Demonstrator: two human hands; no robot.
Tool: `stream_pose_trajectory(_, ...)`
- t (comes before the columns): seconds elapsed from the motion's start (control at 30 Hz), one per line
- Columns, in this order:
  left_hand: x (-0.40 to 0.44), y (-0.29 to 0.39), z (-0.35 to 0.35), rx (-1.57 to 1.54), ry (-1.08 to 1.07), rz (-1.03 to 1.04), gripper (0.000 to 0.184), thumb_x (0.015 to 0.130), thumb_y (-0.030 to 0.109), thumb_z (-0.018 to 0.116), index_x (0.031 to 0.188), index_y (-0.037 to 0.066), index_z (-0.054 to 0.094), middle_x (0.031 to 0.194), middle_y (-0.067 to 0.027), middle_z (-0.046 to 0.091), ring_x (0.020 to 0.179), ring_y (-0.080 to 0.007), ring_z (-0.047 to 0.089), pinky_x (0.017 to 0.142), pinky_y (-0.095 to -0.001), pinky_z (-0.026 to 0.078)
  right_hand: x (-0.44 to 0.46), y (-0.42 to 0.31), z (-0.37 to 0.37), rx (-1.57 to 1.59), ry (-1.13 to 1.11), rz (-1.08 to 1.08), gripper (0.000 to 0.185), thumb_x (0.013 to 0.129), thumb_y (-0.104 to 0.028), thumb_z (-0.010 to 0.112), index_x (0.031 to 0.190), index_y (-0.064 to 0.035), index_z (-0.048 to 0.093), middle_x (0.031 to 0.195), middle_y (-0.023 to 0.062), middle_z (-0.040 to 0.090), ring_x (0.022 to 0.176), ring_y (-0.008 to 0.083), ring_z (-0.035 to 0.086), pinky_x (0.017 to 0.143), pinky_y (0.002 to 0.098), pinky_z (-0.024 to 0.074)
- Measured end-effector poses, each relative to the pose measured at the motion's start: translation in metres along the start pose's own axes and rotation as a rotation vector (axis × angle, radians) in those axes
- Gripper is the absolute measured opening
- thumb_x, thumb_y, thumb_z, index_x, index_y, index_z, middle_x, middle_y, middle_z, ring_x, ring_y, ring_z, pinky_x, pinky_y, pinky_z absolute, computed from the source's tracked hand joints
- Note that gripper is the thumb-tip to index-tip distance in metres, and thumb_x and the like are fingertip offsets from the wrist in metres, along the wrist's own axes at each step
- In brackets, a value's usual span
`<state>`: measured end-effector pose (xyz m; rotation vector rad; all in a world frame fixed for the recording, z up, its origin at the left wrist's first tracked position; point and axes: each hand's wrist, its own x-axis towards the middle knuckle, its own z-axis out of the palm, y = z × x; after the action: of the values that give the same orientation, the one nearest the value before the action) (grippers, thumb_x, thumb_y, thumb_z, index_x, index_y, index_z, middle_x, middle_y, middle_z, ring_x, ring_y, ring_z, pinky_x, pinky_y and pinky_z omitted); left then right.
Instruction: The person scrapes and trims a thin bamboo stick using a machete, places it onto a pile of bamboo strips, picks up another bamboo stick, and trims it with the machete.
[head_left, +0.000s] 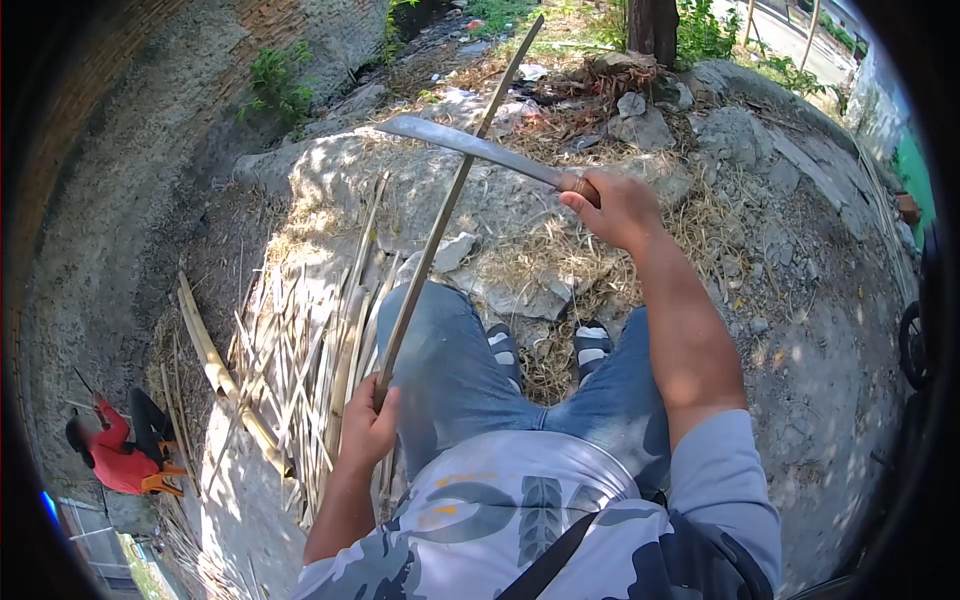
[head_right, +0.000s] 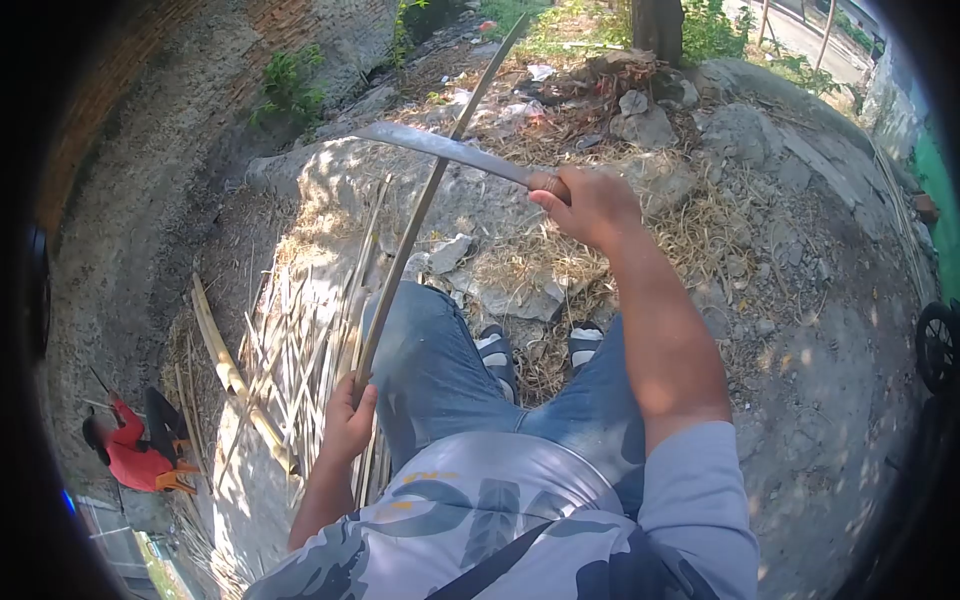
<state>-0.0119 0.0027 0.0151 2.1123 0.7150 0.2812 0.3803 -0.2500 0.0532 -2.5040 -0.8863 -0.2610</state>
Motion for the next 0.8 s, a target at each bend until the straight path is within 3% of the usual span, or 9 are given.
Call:
stream_pose_trajectory(0.07, -0.001, 0.002, 0.008, -0.045, 0.003, 0.032, 0.036, 0.103, 0.027, 0.065, 0.124, -0.002, 0.062, 0.083, -0.0003, 0.062, 0.072, -0.0077, 0.053, 0.067, -0.0269, 0.046, -0.004, -0.001, 0.001, -0.024, 0.007, -0.054, 0.054, 0.093, -0.066, 0.063, 0.093, -0.0116, 0.066, 0.082, 0.0117, 0.069, 0.082, 0.0375, 0.068, 0.073, 0.0505, 0.0513)
stream_pose_trajectory(0.23, 0.005, -0.003, 0.024, -0.184, -0.034, -0.045, 0.032, 0.105, 0.027, 0.062, 0.118, -0.002, 0.063, 0.081, -0.0003, 0.061, 0.071, -0.0082, 0.053, 0.064, -0.0299, 0.045, -0.013, -0.03, 0.02, -0.061, -0.029, -0.464, 0.055, 0.09, -0.067, 0.064, 0.094, -0.0127, 0.067, 0.079, 0.0078, 0.069, 0.074, 0.0328, 0.066, 0.075, 0.0443, 0.0507)
stream_pose_trajectory(0.3, 0.012, -0.018, 0.029, -0.111, 0.008, -0.06, 0.032, 0.106, 0.029, 0.06, 0.11, -0.002, 0.064, 0.078, -0.0046, 0.062, 0.071, -0.0115, 0.056, 0.064, -0.033, 0.046, -0.015, -0.04, 0.028, -0.078, 0.025, -0.623, 0.053, 0.09, -0.067, 0.065, 0.092, -0.014, 0.067, 0.077, 0.0061, 0.069, 0.07, 0.0299, 0.065, 0.076, 0.0393, 0.0498)
stream_pose_trajectory(0.4, 0.014, -0.026, 0.03, 0.042, 0.05, -0.034, 0.035, 0.107, 0.032, 0.057, 0.102, -0.002, 0.064, 0.075, -0.0131, 0.063, 0.07, -0.0206, 0.061, 0.065, -0.039, 0.047, -0.014, -0.04, 0.03, -0.051, -0.027, -0.581, 0.052, 0.09, -0.065, 0.066, 0.09, -0.0132, 0.067, 0.077, 0.0079, 0.069, 0.073, 0.0327, 0.067, 0.074, 0.0441, 0.0508)
stream_pose_trajectory(0.53, 0.015, -0.019, 0.03, 0.151, 0.041, -0.01, 0.035, 0.106, 0.031, 0.055, 0.1, -0.003, 0.064, 0.077, -0.0237, 0.064, 0.072, -0.0392, 0.065, 0.066, -0.0477, 0.047, -0.001, -0.015, 0.025, 0.023, -0.102, -0.21, 0.054, 0.092, -0.064, 0.065, 0.089, -0.01, 0.066, 0.079, 0.0132, 0.069, 0.079, 0.0388, 0.069, 0.071, 0.0509, 0.0515)
stream_pose_trajectory(0.6, 0.019, -0.016, 0.028, 0.189, 0.007, -0.013, 0.034, 0.106, 0.03, 0.055, 0.101, -0.002, 0.064, 0.079, -0.0252, 0.066, 0.075, -0.0439, 0.065, 0.067, -0.0499, 0.047, 0.002, -0.008, 0.02, 0.046, -0.085, -0.045, 0.056, 0.094, -0.064, 0.064, 0.089, -0.0083, 0.065, 0.082, 0.016, 0.07, 0.082, 0.0416, 0.069, 0.071, 0.0533, 0.0517)
stream_pose_trajectory(0.63, 0.02, -0.015, 0.028, 0.208, -0.01, -0.012, 0.033, 0.106, 0.03, 0.054, 0.102, -0.001, 0.064, 0.081, -0.026, 0.067, 0.077, -0.0463, 0.066, 0.068, -0.0509, 0.047, 0.003, -0.008, 0.013, -0.005, -0.165, 0.047, 0.058, 0.096, -0.067, 0.057, 0.096, -0.0097, 0.068, 0.09, 0.0155, 0.074, 0.09, 0.0382, 0.072, 0.08, 0.052, 0.0549)
stream_pose_trajectory(0.73, 0.022, -0.014, 0.028, 0.247, -0.016, -0.004, 0.033, 0.106, 0.03, 0.053, 0.103, -0.001, 0.064, 0.082, -0.0273, 0.067, 0.078, -0.0485, 0.065, 0.068, -0.0523, 0.047, 0.0, -0.007, 0.009, -0.05, -0.169, -0.002, 0.059, 0.096, -0.068, 0.056, 0.095, -0.0094, 0.067, 0.09, 0.0149, 0.074, 0.092, 0.0387, 0.072, 0.08, 0.0527, 0.0551)
stream_pose_trajectory(0.8, 0.021, -0.004, 0.028, 0.3, -0.012, -0.037, 0.033, 0.107, 0.03, 0.053, 0.104, -0.001, 0.064, 0.083, -0.0276, 0.067, 0.08, -0.0489, 0.066, 0.07, -0.0532, 0.048, -0.005, -0.013, 0.013, -0.022, -0.172, -0.153, 0.06, 0.095, -0.068, 0.059, 0.092, -0.0088, 0.067, 0.084, 0.0143, 0.071, 0.084, 0.0394, 0.07, 0.077, 0.0514, 0.053)
